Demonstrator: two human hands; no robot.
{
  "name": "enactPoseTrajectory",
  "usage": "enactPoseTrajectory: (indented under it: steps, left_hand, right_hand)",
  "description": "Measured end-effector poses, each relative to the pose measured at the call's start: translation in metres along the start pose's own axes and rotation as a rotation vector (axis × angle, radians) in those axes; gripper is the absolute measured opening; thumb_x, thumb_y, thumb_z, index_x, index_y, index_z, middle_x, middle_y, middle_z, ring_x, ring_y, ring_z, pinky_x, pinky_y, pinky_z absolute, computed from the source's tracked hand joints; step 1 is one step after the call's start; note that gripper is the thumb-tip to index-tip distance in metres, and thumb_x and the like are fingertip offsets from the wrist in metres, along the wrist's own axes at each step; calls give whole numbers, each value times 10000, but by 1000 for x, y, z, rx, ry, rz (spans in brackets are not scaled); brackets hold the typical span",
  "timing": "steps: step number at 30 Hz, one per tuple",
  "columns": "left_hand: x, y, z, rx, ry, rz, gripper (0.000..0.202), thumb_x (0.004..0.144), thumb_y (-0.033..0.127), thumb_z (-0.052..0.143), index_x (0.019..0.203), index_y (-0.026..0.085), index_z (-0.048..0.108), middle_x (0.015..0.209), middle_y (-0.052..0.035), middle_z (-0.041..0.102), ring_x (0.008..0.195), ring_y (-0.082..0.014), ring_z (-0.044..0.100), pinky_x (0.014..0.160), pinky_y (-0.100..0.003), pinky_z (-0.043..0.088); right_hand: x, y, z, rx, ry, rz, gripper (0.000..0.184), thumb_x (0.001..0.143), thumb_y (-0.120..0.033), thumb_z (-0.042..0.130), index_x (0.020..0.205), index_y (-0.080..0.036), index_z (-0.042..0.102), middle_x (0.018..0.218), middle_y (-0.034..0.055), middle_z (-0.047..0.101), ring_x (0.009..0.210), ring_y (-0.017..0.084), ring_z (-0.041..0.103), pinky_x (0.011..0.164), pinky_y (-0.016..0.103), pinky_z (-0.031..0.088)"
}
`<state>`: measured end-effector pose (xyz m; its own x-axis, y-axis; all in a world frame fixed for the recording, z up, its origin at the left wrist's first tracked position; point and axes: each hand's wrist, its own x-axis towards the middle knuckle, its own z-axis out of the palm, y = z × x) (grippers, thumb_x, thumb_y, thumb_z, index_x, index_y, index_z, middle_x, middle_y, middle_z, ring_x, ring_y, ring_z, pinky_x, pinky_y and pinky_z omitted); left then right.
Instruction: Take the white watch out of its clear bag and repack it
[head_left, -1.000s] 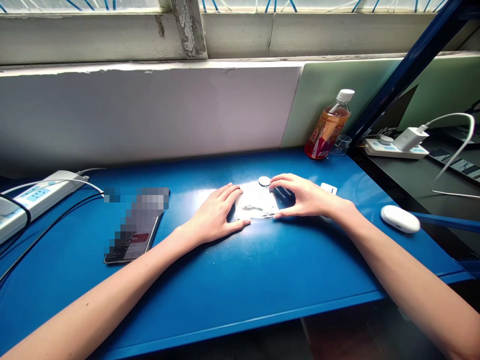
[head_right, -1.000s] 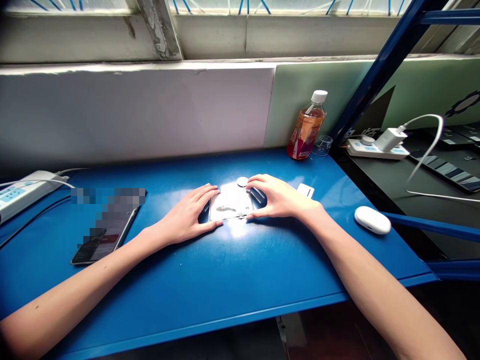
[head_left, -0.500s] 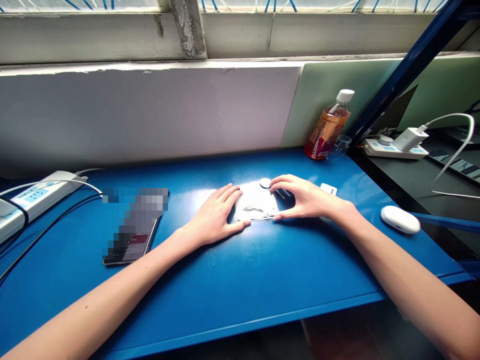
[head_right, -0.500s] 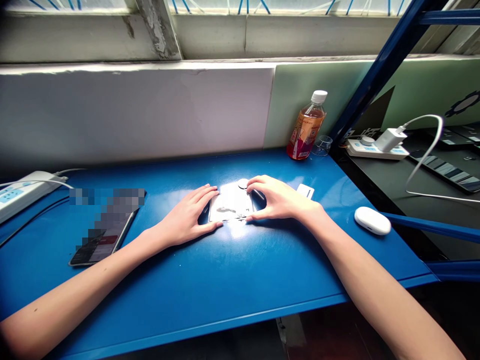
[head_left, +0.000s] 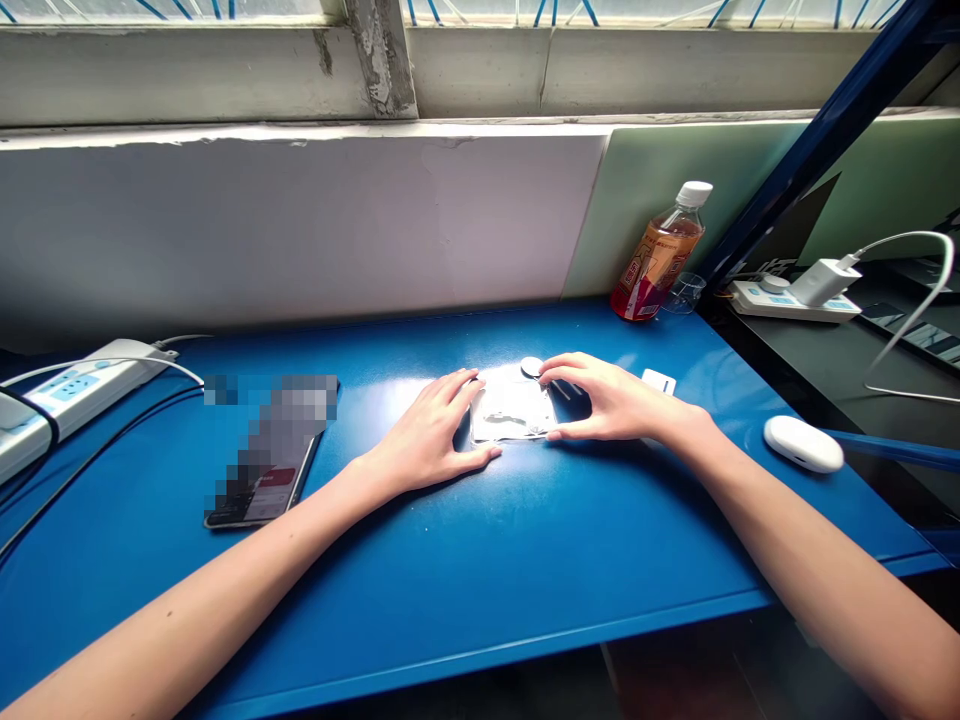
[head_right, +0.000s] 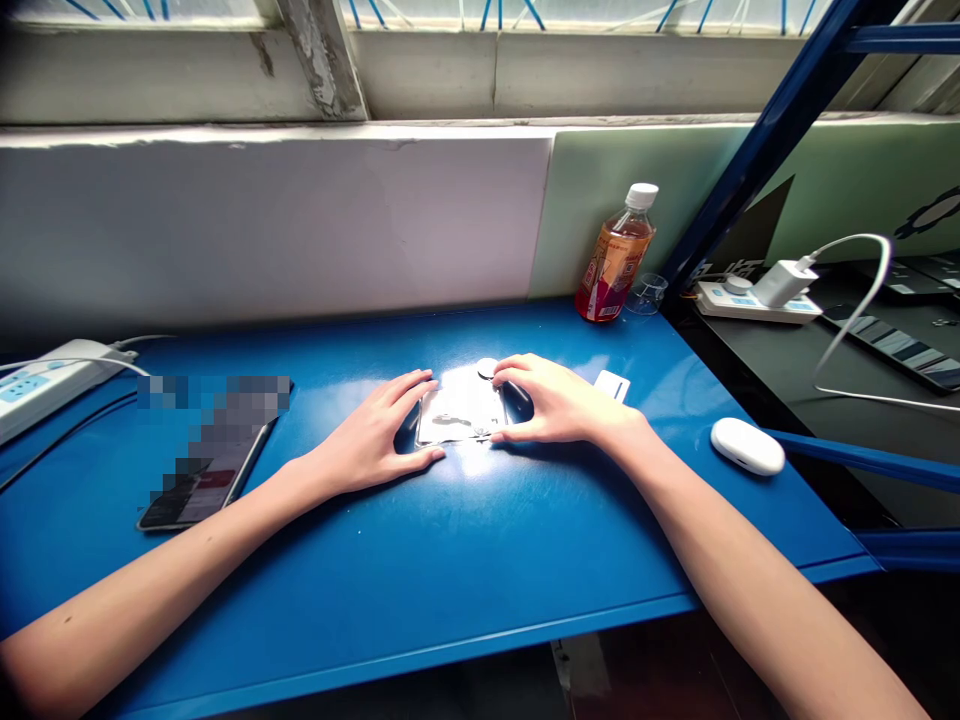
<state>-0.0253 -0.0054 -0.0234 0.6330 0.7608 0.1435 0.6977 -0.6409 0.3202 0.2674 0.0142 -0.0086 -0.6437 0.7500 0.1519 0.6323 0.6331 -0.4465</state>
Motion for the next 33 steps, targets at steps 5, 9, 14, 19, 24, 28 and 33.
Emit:
enactPoseTrajectory:
  steps: [5, 9, 14, 19, 24, 28, 33]
  left_hand:
    - [-1, -1, 1, -35, 53, 36, 727, 858, 555, 639, 1441, 164, 448, 1516, -188, 427, 1400, -355, 410, 1151, -511, 366]
    - [-1, 1, -1, -55, 62, 41, 678, 861, 522, 642, 1405, 148, 491, 1450, -178, 502, 1353, -337, 469, 1131, -475, 404]
    - [-1, 3, -3, -48, 40, 39, 590, 919, 483, 579, 1391, 136, 507, 1413, -178, 556, 1341, -335, 488, 1113, -482, 418]
    - [0, 0, -1, -70, 54, 32, 550, 985, 530, 448, 1380, 156, 523, 1402, -159, 580, 1322, -328, 516, 1102, -490, 423]
    - [-1, -3, 0, -102, 95, 55, 524, 1022, 514, 342, 1320, 141, 557, 1350, -164, 621, 1267, -311, 565, 1072, -476, 448]
    - [-4, -3, 1, -103, 139, 74, 493, 1036, 442, 334, 1381, 122, 480, 1371, -174, 600, 1266, -299, 567, 1059, -458, 459]
    - [-6, -3, 3, -103, 195, 82, 690, 954, 456, 552, 1521, 176, 276, 1446, -170, 522, 1321, -308, 523, 1095, -458, 440]
  right_hand:
    - [0, -2, 0, -16, 19, -14, 624, 754, -573, 743, 1248, -208, 635, 1332, 161, 605, 1223, 350, 580, 1027, 509, 490]
    - [-1, -3, -1, -39, 9, -15, 611, 793, -576, 705, 1267, -199, 626, 1350, 169, 590, 1231, 351, 572, 1027, 509, 490]
    - [-2, -5, -4, -50, 10, -17, 603, 827, -560, 679, 1305, -200, 610, 1386, 168, 567, 1261, 344, 554, 1043, 509, 477]
    - [-2, -8, -5, 62, 65, -102, 558, 759, -499, 778, 1245, -246, 669, 1327, 124, 631, 1226, 318, 597, 1023, 463, 499]
    - [1, -10, -1, 170, 193, -180, 224, 893, -332, 665, 1075, -250, 769, 1089, 84, 753, 1019, 249, 702, 872, 377, 566]
    - [3, -10, 2, 202, 389, -127, 205, 931, -310, 610, 993, -234, 789, 952, 66, 784, 797, 209, 726, 714, 327, 574]
    - [6, -10, 6, 231, 423, 14, 227, 922, -349, 607, 930, -211, 787, 907, 64, 798, 769, 228, 733, 696, 345, 581]
